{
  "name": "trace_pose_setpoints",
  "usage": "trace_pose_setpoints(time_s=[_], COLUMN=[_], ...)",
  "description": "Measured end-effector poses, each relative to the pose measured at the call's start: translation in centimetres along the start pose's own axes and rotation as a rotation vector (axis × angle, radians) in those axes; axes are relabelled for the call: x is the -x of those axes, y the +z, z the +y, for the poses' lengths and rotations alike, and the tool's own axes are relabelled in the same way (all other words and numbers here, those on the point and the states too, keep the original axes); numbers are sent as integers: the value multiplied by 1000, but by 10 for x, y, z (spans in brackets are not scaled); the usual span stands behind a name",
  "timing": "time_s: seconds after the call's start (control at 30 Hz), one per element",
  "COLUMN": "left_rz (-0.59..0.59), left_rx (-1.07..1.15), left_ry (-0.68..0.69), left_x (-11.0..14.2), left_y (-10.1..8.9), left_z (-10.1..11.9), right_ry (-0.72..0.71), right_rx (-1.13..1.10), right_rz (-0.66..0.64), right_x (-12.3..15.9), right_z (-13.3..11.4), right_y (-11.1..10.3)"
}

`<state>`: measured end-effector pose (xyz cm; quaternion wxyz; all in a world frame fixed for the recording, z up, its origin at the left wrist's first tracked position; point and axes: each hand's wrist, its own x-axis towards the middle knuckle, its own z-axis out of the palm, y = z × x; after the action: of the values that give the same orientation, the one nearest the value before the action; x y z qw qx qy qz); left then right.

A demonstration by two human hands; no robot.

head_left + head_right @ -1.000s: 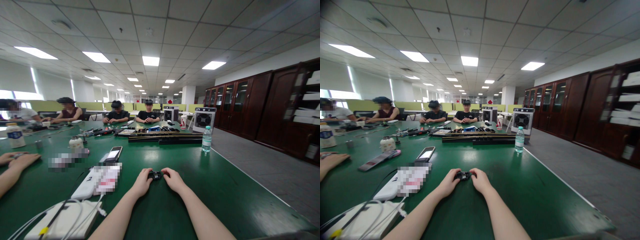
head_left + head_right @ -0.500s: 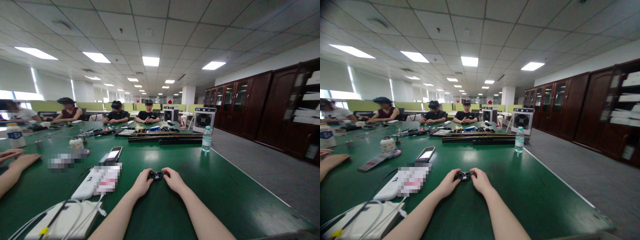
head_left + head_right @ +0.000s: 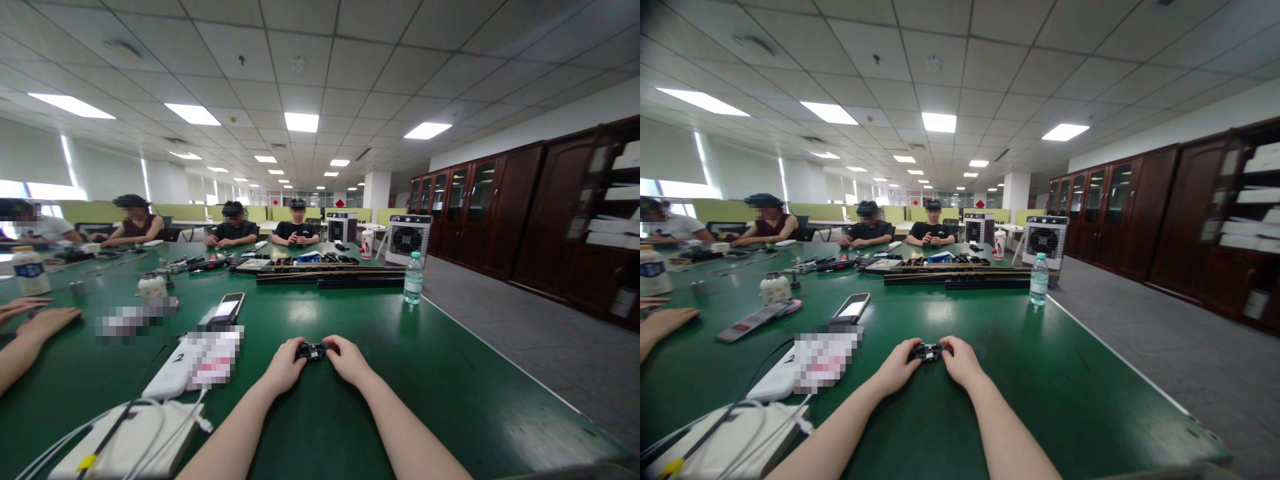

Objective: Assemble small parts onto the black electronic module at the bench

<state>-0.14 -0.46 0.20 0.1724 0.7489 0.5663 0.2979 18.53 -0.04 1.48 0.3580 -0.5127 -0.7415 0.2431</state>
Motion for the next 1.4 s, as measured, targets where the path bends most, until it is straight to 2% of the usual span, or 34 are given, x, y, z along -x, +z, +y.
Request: trace_pose_setpoints(time_s=[1.17,1.3,1.4], left_rz=[3,3,4], left_rx=[20,17,13], left_ry=[-8,-3,5], left_x=[1,1,0], left_y=[-2,-2,-1], left_z=[3,3,1], right_ry=[-15,-15,-69], right_rx=[7,60,137], right_rz=[-1,11,44], right_x=[0,1,3], right_z=[1,-3,-9], right_y=[-1,-1,0])
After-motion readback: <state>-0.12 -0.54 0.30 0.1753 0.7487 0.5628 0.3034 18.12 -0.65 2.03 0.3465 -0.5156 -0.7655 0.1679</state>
